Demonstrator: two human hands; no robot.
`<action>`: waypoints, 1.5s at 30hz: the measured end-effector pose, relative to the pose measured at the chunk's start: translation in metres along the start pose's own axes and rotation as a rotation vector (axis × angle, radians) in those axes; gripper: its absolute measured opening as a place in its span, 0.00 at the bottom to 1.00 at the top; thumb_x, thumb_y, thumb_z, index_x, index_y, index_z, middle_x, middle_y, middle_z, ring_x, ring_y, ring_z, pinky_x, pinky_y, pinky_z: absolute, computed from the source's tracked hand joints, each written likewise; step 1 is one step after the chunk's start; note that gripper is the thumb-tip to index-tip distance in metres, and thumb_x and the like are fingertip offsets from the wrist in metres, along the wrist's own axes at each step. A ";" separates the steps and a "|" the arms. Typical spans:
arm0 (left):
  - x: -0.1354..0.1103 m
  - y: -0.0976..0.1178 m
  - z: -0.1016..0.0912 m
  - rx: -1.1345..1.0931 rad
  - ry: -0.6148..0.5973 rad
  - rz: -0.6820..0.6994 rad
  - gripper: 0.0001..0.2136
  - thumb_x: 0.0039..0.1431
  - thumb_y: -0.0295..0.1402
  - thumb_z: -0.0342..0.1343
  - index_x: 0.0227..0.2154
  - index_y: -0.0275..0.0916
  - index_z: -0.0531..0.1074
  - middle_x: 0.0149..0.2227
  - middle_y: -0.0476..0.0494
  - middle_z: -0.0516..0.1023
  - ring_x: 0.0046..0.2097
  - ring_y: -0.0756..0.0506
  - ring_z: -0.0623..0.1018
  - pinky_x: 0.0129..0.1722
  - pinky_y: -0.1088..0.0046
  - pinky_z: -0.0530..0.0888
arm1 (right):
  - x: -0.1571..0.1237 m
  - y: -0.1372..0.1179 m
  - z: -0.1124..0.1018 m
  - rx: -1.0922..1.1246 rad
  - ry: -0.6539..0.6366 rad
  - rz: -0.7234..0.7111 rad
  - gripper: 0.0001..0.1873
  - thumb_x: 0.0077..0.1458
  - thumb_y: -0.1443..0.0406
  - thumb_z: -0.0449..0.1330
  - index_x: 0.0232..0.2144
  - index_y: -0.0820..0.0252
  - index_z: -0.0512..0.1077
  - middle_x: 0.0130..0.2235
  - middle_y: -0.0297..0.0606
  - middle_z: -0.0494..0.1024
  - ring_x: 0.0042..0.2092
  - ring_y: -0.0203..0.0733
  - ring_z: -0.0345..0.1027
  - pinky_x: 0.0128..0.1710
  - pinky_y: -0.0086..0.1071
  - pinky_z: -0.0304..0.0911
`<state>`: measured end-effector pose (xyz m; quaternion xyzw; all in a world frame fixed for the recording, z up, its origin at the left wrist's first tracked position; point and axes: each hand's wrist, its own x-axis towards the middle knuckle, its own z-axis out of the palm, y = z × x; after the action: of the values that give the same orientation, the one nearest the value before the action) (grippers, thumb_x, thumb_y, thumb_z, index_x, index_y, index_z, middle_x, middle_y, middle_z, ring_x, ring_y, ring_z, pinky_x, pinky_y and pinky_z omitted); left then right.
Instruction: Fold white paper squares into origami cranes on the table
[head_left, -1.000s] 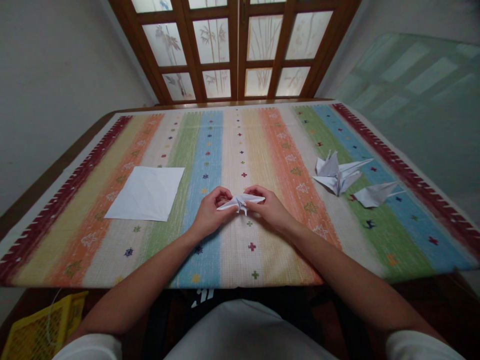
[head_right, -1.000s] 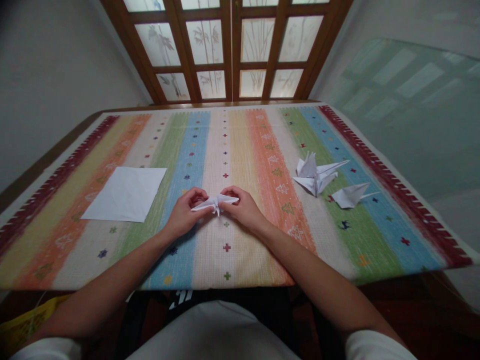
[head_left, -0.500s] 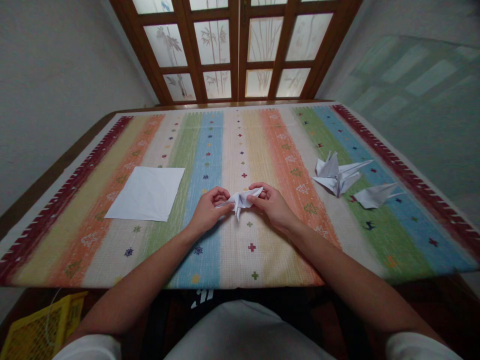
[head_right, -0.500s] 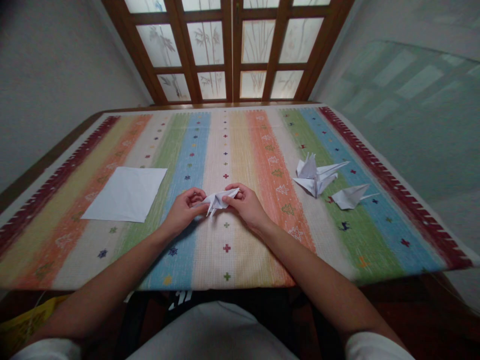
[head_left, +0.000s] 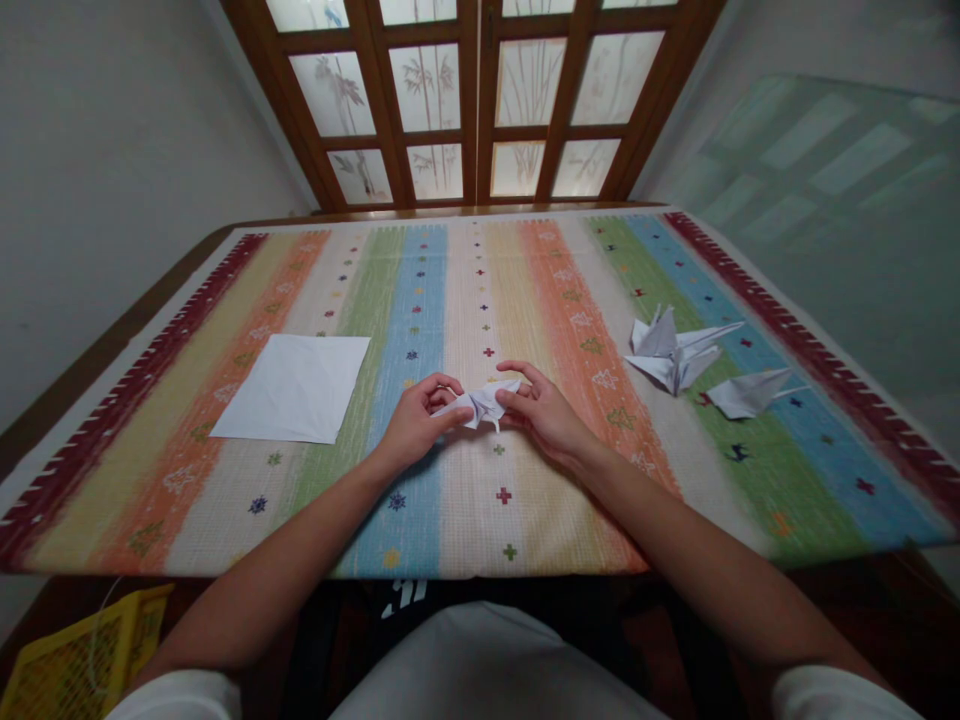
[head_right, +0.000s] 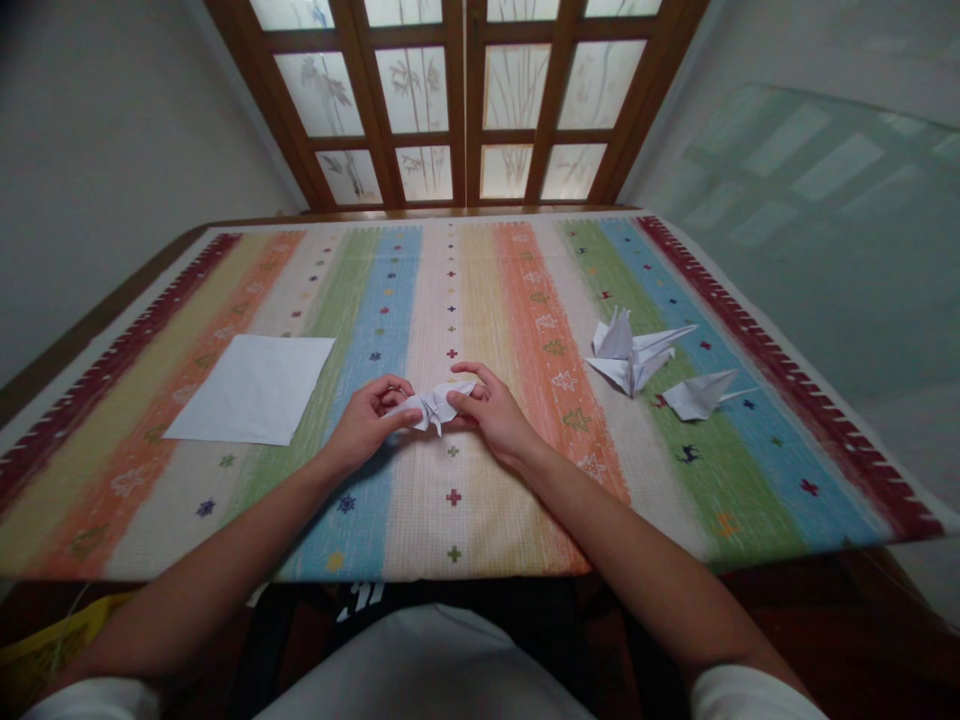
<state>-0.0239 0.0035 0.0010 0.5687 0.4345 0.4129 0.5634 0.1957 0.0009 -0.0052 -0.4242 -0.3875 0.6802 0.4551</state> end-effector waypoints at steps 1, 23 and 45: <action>0.000 0.000 0.000 -0.017 0.000 -0.004 0.16 0.51 0.38 0.73 0.37 0.40 0.73 0.28 0.52 0.77 0.30 0.49 0.77 0.33 0.73 0.71 | 0.000 0.000 -0.001 0.002 -0.001 0.001 0.31 0.46 0.55 0.77 0.50 0.50 0.71 0.32 0.28 0.79 0.35 0.39 0.77 0.36 0.33 0.75; 0.001 -0.004 0.000 -0.151 -0.007 -0.019 0.21 0.55 0.41 0.72 0.42 0.41 0.68 0.33 0.51 0.81 0.33 0.49 0.78 0.35 0.77 0.69 | 0.002 0.000 -0.003 0.208 -0.005 0.056 0.24 0.44 0.59 0.81 0.41 0.54 0.77 0.36 0.33 0.83 0.36 0.38 0.77 0.38 0.31 0.76; 0.001 -0.001 0.001 -0.065 0.024 -0.016 0.22 0.48 0.38 0.75 0.40 0.41 0.68 0.32 0.51 0.81 0.33 0.47 0.80 0.35 0.75 0.72 | 0.002 0.000 -0.001 0.219 0.008 0.050 0.25 0.42 0.59 0.82 0.41 0.54 0.76 0.35 0.31 0.83 0.34 0.36 0.77 0.34 0.28 0.75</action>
<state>-0.0229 0.0047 0.0003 0.5416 0.4323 0.4291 0.5793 0.1961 0.0033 -0.0062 -0.3843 -0.2985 0.7278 0.4832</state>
